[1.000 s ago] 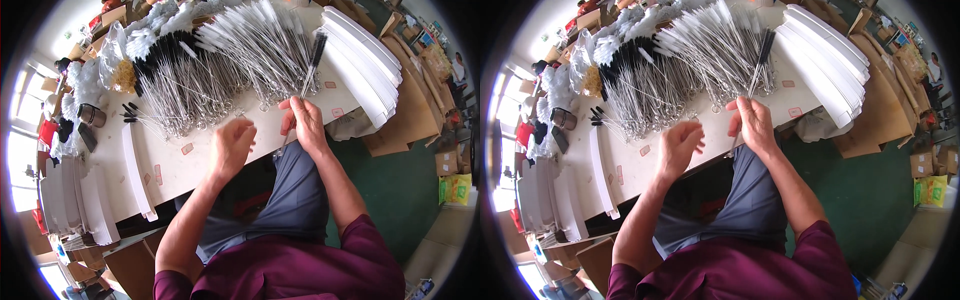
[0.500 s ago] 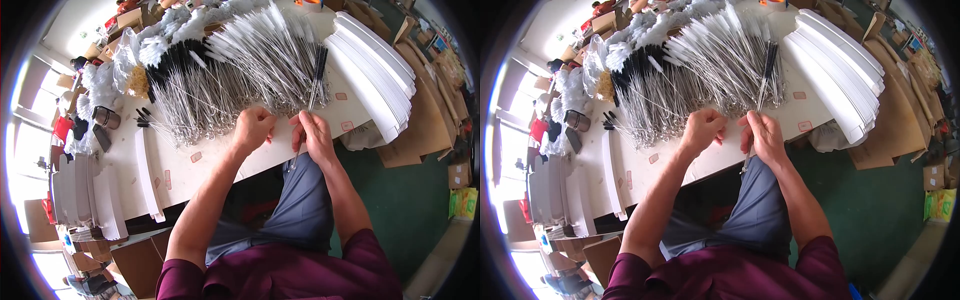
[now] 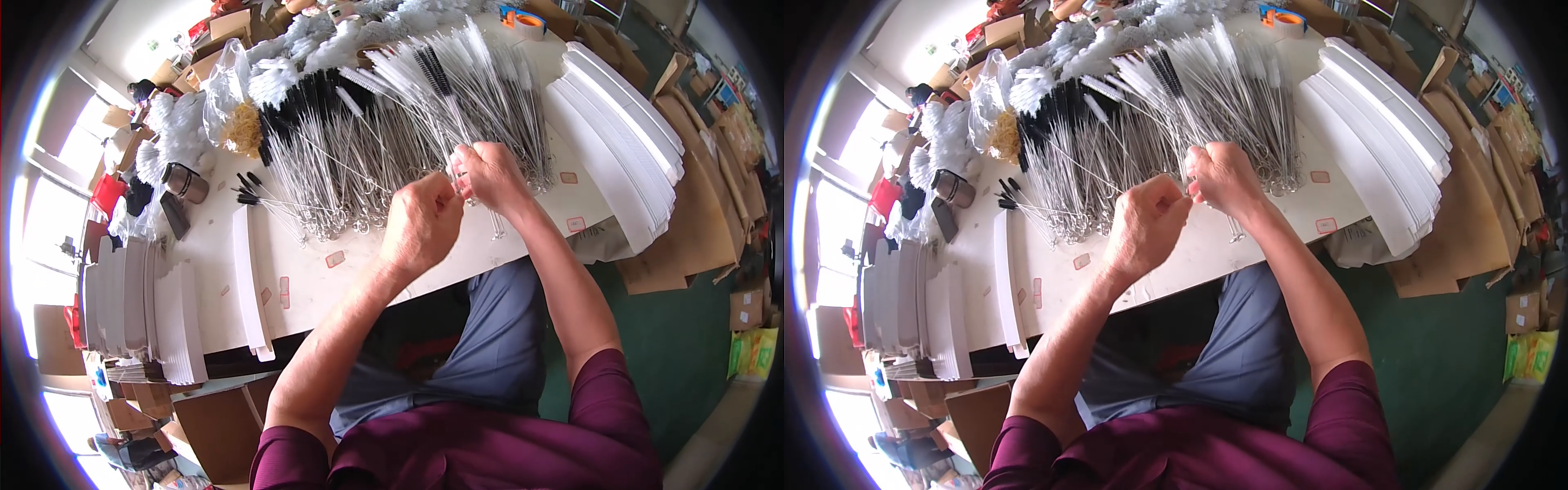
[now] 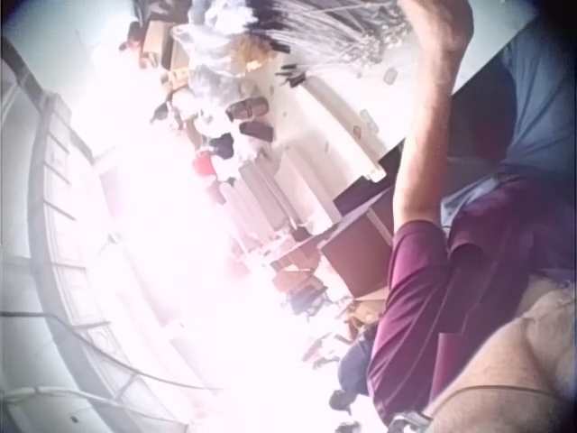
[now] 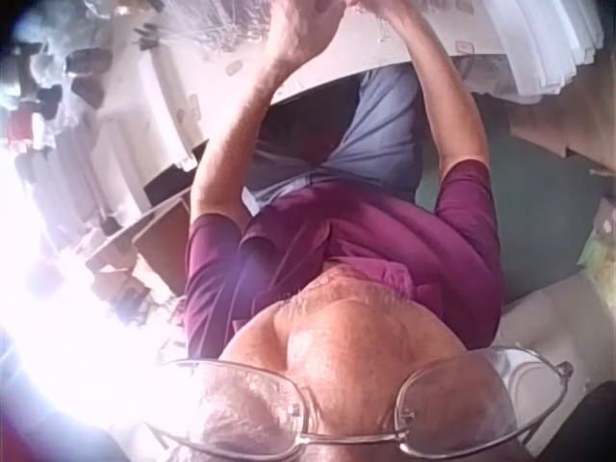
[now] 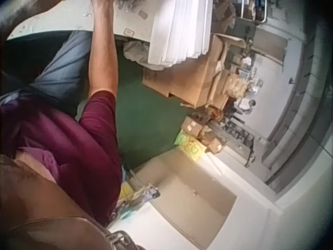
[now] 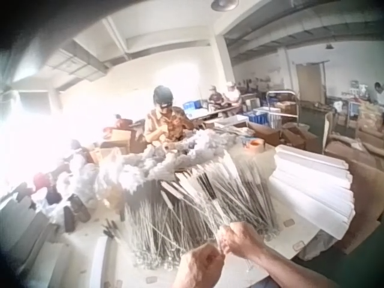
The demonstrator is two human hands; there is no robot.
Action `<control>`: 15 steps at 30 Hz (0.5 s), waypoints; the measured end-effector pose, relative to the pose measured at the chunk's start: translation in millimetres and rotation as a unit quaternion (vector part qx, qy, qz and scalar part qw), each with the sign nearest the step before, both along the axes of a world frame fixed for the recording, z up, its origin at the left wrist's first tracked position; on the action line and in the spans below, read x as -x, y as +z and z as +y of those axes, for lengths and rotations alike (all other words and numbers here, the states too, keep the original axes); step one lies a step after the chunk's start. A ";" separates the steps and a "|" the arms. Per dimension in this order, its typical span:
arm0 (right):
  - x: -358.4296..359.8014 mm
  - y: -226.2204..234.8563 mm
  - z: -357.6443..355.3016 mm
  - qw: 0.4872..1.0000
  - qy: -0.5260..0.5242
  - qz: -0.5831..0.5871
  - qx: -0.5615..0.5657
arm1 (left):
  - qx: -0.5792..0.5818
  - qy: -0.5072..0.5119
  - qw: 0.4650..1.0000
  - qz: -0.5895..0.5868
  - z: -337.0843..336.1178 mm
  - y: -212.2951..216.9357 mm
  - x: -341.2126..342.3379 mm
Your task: Picking up groups of wire brushes from a table and placing them into white cardboard boxes.
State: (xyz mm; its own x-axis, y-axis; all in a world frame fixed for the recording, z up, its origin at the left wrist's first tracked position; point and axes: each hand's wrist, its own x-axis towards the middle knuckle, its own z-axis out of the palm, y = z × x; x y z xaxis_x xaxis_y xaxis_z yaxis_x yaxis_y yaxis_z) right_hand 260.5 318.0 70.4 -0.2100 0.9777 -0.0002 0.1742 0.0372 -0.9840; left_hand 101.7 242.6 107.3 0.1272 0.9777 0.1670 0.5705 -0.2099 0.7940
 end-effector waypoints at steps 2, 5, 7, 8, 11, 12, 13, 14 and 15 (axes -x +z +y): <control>2.1 -0.2 10.8 1.000 0.003 -0.012 -0.002 | -0.001 -0.009 1.000 0.023 -9.2 6.9 0.3; 6.4 11.7 21.9 0.995 0.004 0.087 0.039 | -0.087 -0.026 0.996 0.013 -18.0 14.8 6.2; 4.0 7.8 38.1 0.992 0.007 0.112 0.052 | -0.081 -0.040 0.996 0.008 -27.0 28.2 13.4; 1.3 7.1 45.1 0.992 0.007 0.100 0.076 | -0.118 -0.044 0.992 -0.005 -31.2 33.6 16.5; -5.3 4.0 53.0 0.989 0.010 0.102 0.105 | -0.172 -0.052 0.983 -0.032 -41.3 52.0 33.2; -6.5 3.6 55.0 0.988 0.005 0.107 0.108 | -0.161 -0.034 0.985 -0.057 -43.8 56.4 43.4; -5.7 3.1 54.8 0.987 -0.001 0.111 0.112 | -0.148 -0.018 0.985 -0.082 -49.1 63.0 53.2; -4.4 1.3 55.8 0.990 -0.014 0.101 0.101 | -0.129 -0.008 0.981 -0.144 -55.8 73.8 59.0; -2.8 -0.2 56.5 0.990 -0.013 0.101 0.101 | -0.109 0.002 0.973 -0.204 -62.5 86.3 64.9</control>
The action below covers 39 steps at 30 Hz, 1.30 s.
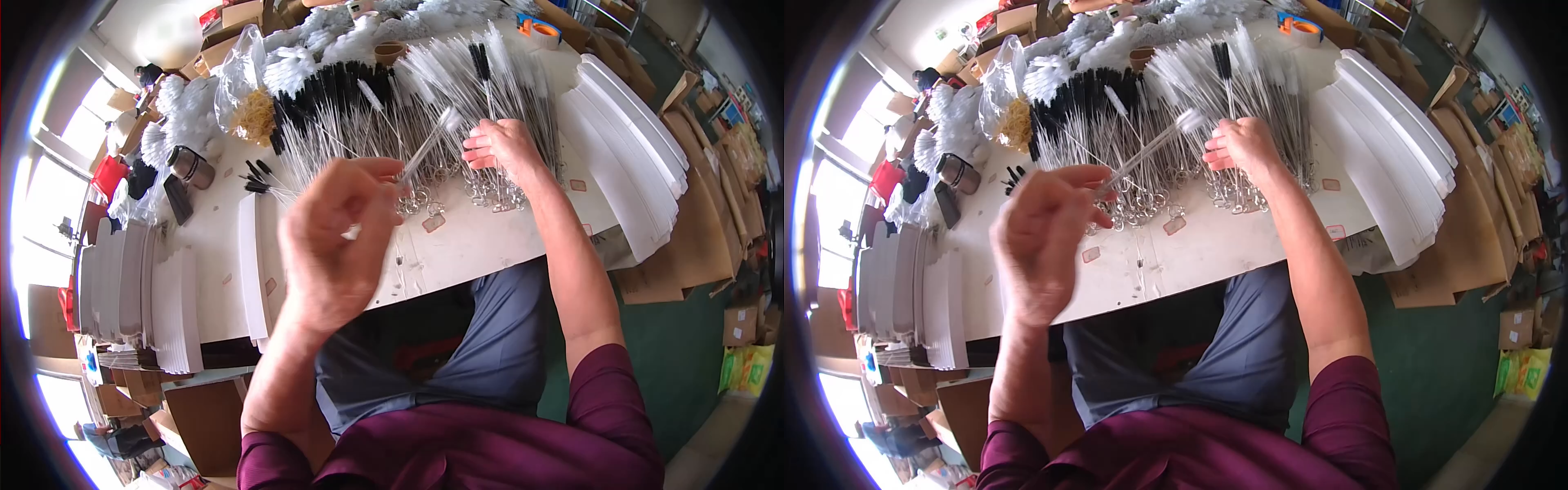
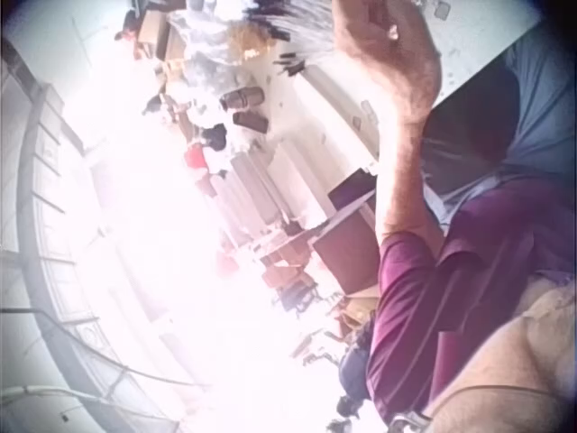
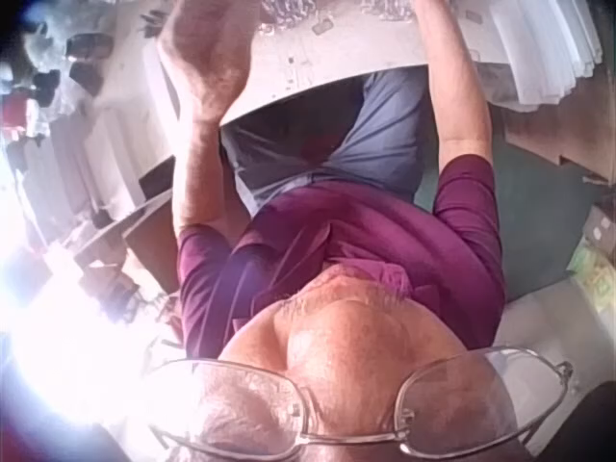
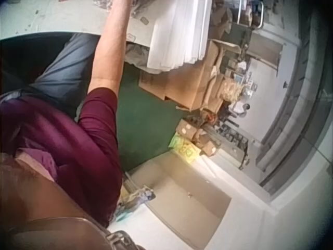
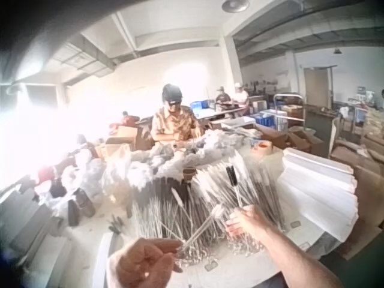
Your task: Picking up groups of wire brushes from a table and placing them into white cardboard boxes.
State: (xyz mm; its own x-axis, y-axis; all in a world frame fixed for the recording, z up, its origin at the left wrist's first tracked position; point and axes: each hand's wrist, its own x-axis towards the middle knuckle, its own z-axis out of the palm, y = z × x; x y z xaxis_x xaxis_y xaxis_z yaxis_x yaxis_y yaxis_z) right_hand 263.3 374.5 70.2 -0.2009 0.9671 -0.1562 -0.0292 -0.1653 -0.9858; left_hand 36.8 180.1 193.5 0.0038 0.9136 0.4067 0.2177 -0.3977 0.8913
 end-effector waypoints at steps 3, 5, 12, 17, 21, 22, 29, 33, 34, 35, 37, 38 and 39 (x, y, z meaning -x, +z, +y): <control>10.3 -6.7 2.9 0.999 -0.023 -0.027 -0.007 | -0.016 0.004 0.997 -0.080 -12.2 29.2 28.3; 12.3 -10.9 3.0 1.000 -0.009 -0.023 -0.018 | 0.008 0.009 0.994 -0.112 -26.0 50.6 49.9; -1.1 13.8 -38.5 0.995 0.041 -0.065 -0.068 | 0.110 -0.039 0.962 -0.247 -67.1 67.2 83.8; 88.3 60.0 -134.2 0.942 0.330 0.037 -0.049 | 0.178 -0.050 0.935 -0.302 -79.6 41.4 109.4; 138.5 37.9 -176.9 0.859 0.492 0.132 0.044 | 0.186 -0.025 0.942 -0.278 -86.8 9.1 133.8; 143.5 34.1 -185.7 0.850 0.498 0.148 0.090 | 0.180 -0.018 0.948 -0.264 -87.8 3.4 142.1; 143.1 15.9 -206.6 0.848 0.491 0.125 0.152 | 0.202 0.072 0.964 -0.159 -99.7 -19.6 161.3; 139.1 9.3 -213.3 0.861 0.478 0.086 0.151 | 0.187 0.112 0.972 -0.092 -100.7 -40.1 169.7; 138.0 7.7 -214.9 0.867 0.470 0.069 0.146 | 0.179 0.117 0.974 -0.072 -100.7 -43.7 171.2; 138.3 4.5 -217.6 0.872 0.462 0.065 0.149 | 0.178 0.132 0.973 -0.068 -100.7 -46.6 170.2; 137.6 2.2 -220.7 0.872 0.462 0.055 0.150 | 0.167 0.149 0.973 -0.051 -100.7 -52.3 172.2; 137.4 1.1 -221.9 0.873 0.461 0.047 0.150 | 0.157 0.164 0.973 -0.033 -100.6 -54.4 172.9; 137.3 -0.8 -222.8 0.873 0.461 0.046 0.151 | 0.157 0.164 0.973 -0.034 -100.8 -56.0 172.5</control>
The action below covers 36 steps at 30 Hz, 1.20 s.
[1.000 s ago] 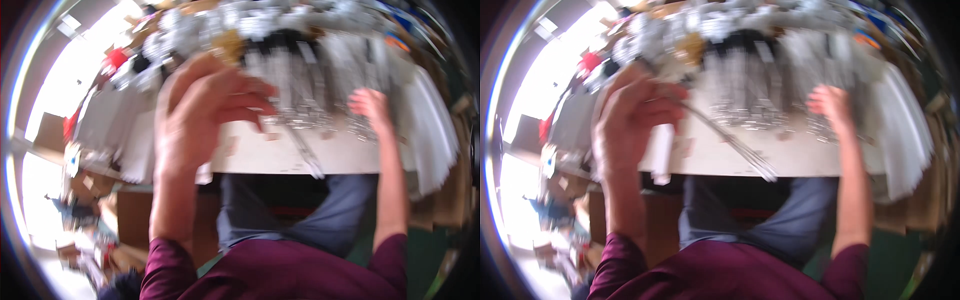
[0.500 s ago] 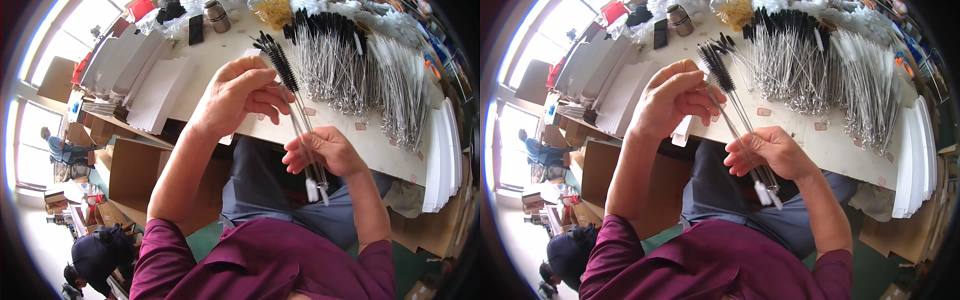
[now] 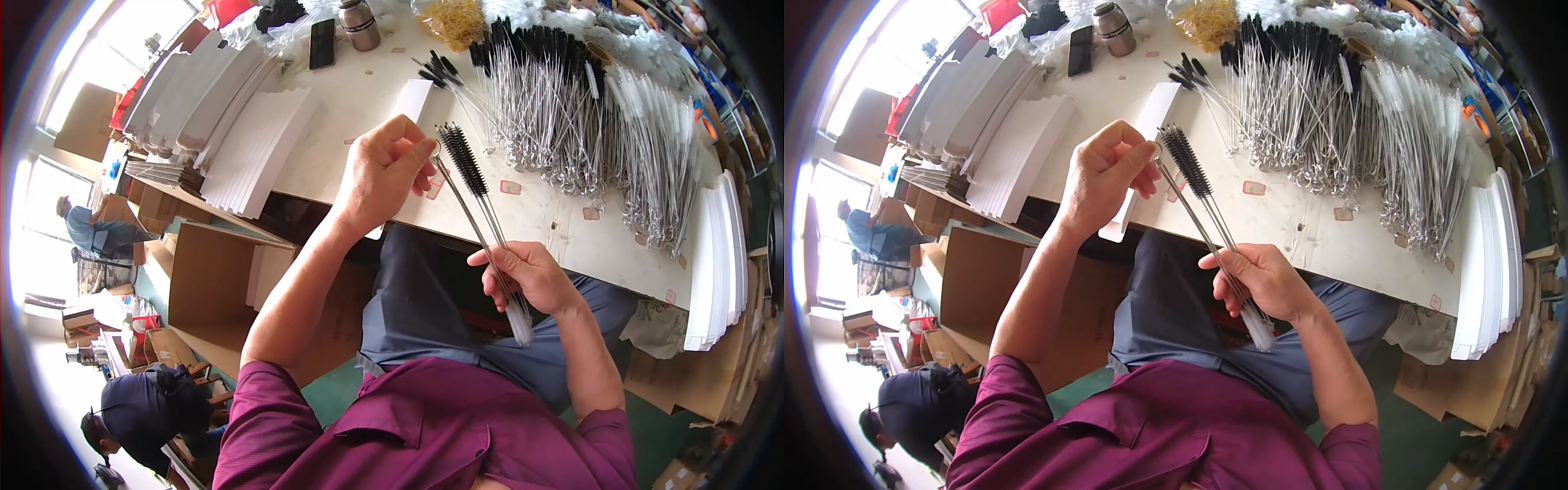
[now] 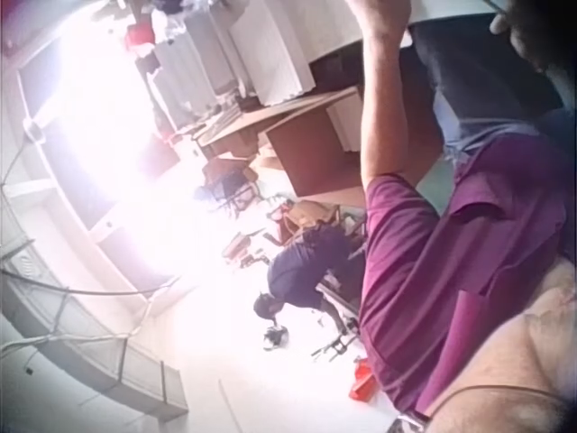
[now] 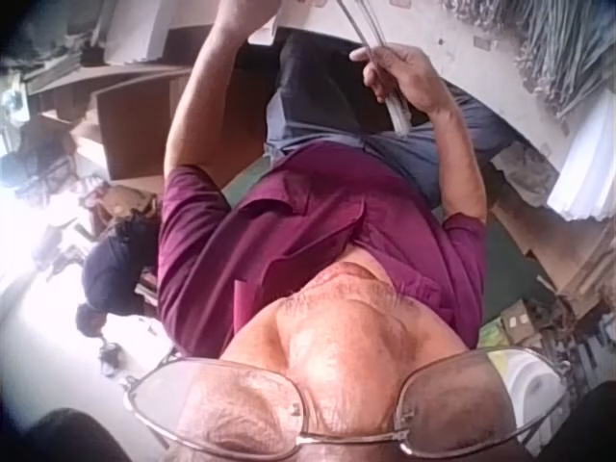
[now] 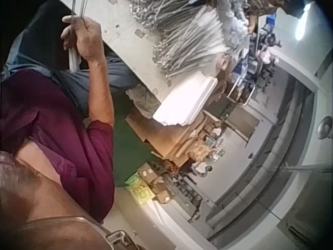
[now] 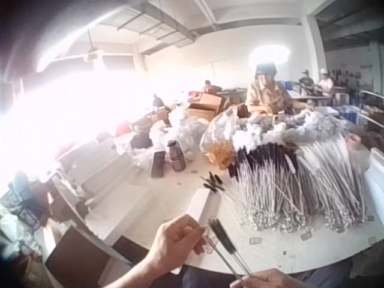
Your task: Picking up groups of wire brushes from a table and placing them into white cardboard boxes.
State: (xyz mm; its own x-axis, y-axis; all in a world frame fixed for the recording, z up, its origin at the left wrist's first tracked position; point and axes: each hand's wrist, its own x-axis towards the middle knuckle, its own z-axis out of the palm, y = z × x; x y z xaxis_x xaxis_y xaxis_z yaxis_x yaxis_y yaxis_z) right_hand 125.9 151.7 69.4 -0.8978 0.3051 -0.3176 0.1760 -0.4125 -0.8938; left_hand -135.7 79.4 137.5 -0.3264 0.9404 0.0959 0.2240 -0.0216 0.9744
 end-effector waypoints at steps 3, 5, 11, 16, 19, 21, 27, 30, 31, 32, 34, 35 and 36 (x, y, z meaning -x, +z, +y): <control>-1.1 -5.9 -2.7 0.999 -0.005 -0.010 -0.036 | -0.014 0.044 0.998 0.052 -1.3 -5.0 -3.8; -1.0 -8.5 -5.9 1.000 -0.024 -0.015 -0.002 | -0.021 0.063 0.996 0.058 -3.0 -9.5 -5.8; -5.1 -6.2 -5.1 0.999 -0.014 -0.039 -0.010 | -0.083 0.084 0.981 0.154 -3.4 -30.4 -10.4; -6.8 -8.7 -8.9 0.998 -0.036 -0.047 -0.008 | -0.190 0.045 0.911 0.364 -10.3 -39.6 -12.8; -7.4 -8.3 -11.6 0.998 -0.050 -0.046 -0.013 | -0.227 0.002 0.858 0.461 -17.0 -42.4 -11.3; -9.1 -11.8 -12.8 0.998 -0.046 -0.041 -0.018 | -0.221 -0.052 0.841 0.490 -28.9 -49.1 -11.6; -11.5 -28.3 -16.5 0.986 -0.089 -0.066 -0.124 | 0.009 0.208 0.857 0.471 -49.9 -45.3 18.4; -11.5 -28.3 -19.4 0.983 -0.089 -0.108 -0.116 | 0.240 0.190 0.827 0.472 -28.0 -59.6 40.0; -13.3 -31.8 -19.7 0.983 -0.087 -0.113 -0.116 | 0.275 0.173 0.829 0.454 -19.9 -62.8 40.9; -13.0 -30.6 -20.6 0.982 -0.091 -0.120 -0.117 | 0.269 0.171 0.838 0.444 -14.3 -69.3 41.1; -12.4 -31.9 -18.5 0.981 -0.089 -0.128 -0.114 | 0.280 0.161 0.853 0.411 -9.3 -73.0 41.8; -11.2 -35.5 -17.0 0.982 -0.088 -0.128 -0.109 | 0.295 0.150 0.859 0.390 -6.6 -69.6 42.5; -9.6 -41.1 -15.9 0.982 -0.091 -0.124 -0.111 | 0.283 0.166 0.856 0.399 -3.1 -76.2 42.8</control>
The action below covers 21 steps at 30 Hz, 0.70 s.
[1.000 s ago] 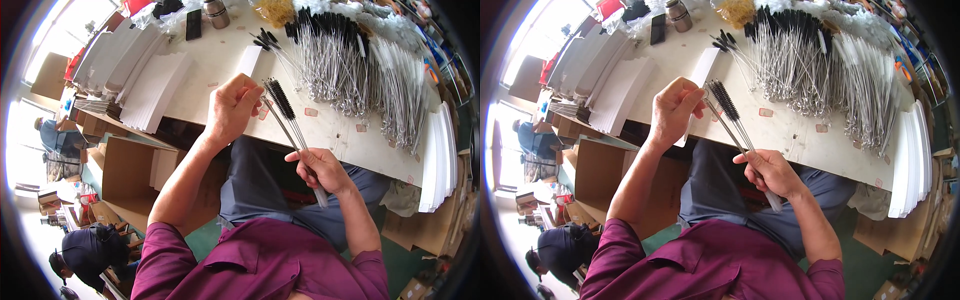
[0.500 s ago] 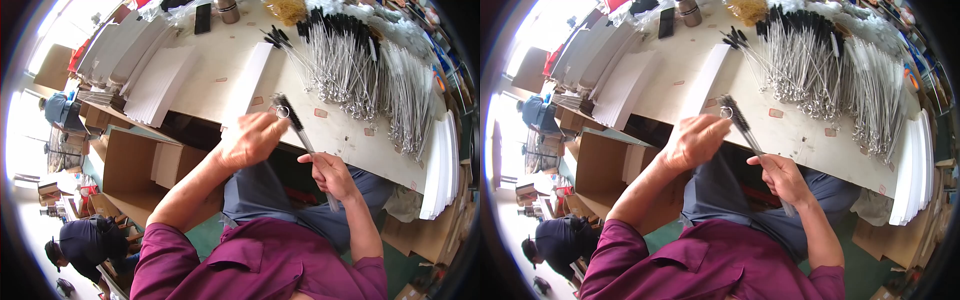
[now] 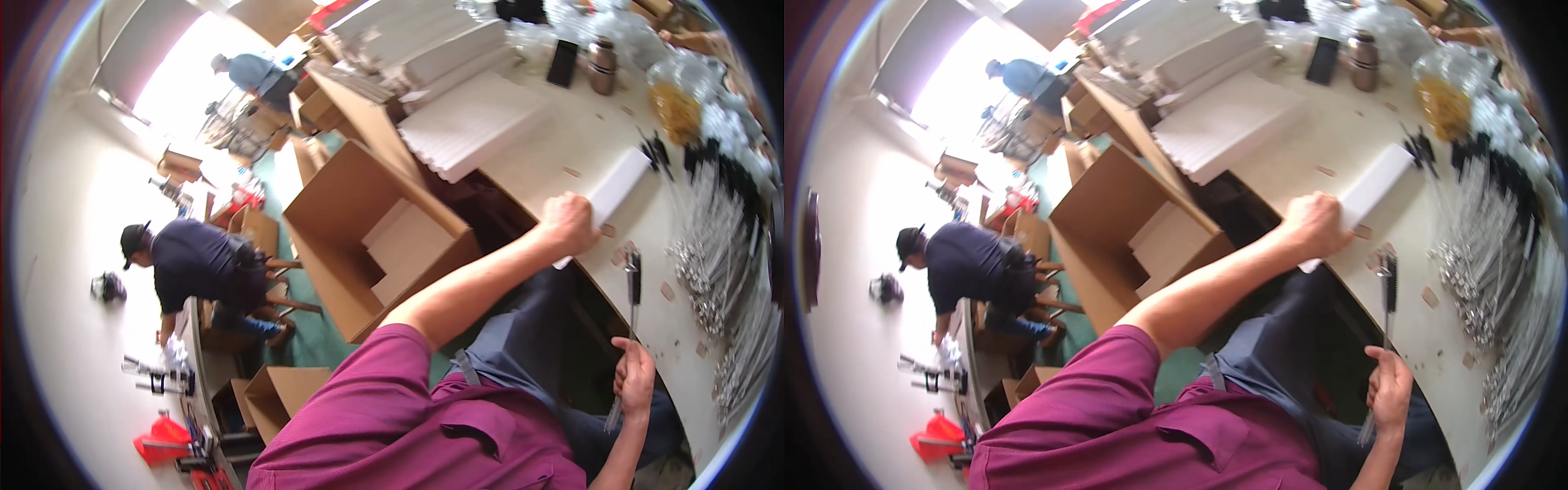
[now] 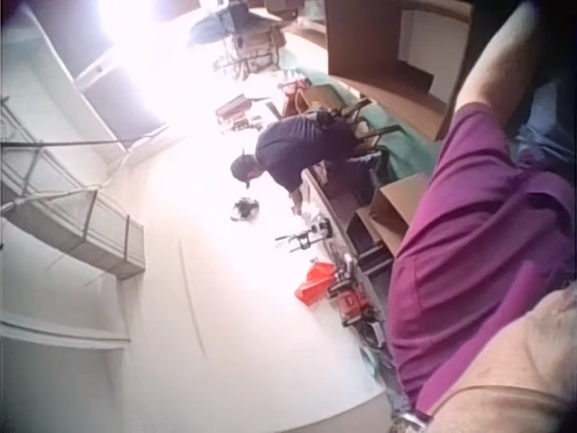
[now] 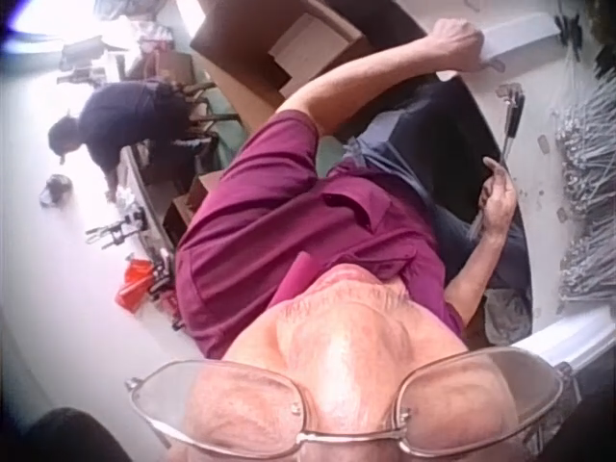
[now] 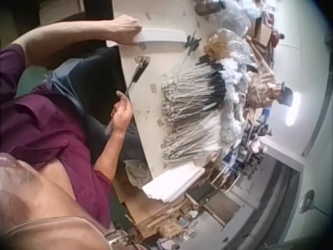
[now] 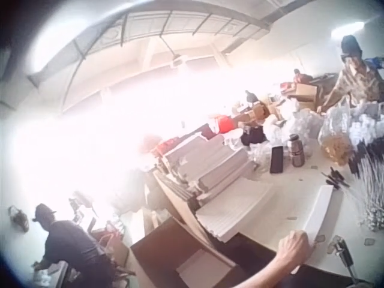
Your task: Picking up groups of wire brushes from a table and placing them into white cardboard boxes.
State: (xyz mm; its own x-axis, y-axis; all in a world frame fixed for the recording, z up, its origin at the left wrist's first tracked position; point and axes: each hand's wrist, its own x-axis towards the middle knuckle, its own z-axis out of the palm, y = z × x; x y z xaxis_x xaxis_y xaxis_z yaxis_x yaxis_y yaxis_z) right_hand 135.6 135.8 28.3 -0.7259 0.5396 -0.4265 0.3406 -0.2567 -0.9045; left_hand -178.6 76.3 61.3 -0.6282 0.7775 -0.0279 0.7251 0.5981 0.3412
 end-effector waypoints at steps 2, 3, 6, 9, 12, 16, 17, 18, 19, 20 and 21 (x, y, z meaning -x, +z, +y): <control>-1.1 -12.2 6.1 1.000 0.001 0.012 0.015 | -0.033 0.003 0.999 0.008 4.1 -6.9 -1.8; 0.3 -14.9 7.4 1.000 -0.005 0.011 0.019 | -0.052 0.002 0.999 0.002 3.8 -7.2 -1.5; 7.0 -21.0 13.7 0.999 0.006 0.019 0.034 | -0.088 0.036 0.994 -0.053 -12.9 12.8 -2.6; 9.1 -24.3 18.6 0.999 0.012 0.024 0.042 | -0.144 0.058 0.984 -0.083 -29.4 6.4 2.0; 14.0 -20.2 15.3 0.999 0.018 0.022 0.025 | -0.196 0.105 0.944 -0.242 -41.0 -1.4 11.9; 17.1 -13.0 13.7 0.999 0.029 0.025 0.016 | -0.274 0.124 0.799 -0.521 -54.9 1.5 5.6; 17.7 -10.1 11.7 0.999 0.031 0.025 0.015 | -0.276 0.125 0.799 -0.520 -57.7 3.0 1.5; 18.5 -6.5 8.7 0.999 0.034 0.024 0.004 | -0.317 0.093 0.739 -0.587 -60.6 3.8 -2.2; 19.8 -3.1 6.4 0.999 0.037 0.024 -0.007 | -0.354 0.060 0.672 -0.648 -63.1 5.3 -5.6; 19.6 -1.4 5.3 0.999 0.040 0.025 -0.008 | -0.370 0.051 0.645 -0.667 -63.5 7.8 -9.5; 18.3 -0.5 4.4 0.999 0.046 0.027 -0.009 | -0.372 0.051 0.646 -0.665 -63.6 11.0 -11.6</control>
State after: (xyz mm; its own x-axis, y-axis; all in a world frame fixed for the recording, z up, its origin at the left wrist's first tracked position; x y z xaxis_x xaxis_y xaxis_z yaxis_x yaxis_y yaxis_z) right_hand 117.3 140.2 27.7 -0.7943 0.4772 -0.3761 0.3120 -0.2107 -0.9264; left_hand -167.0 12.7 72.4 -0.4822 0.8430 -0.2385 -0.5356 -0.0683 0.8417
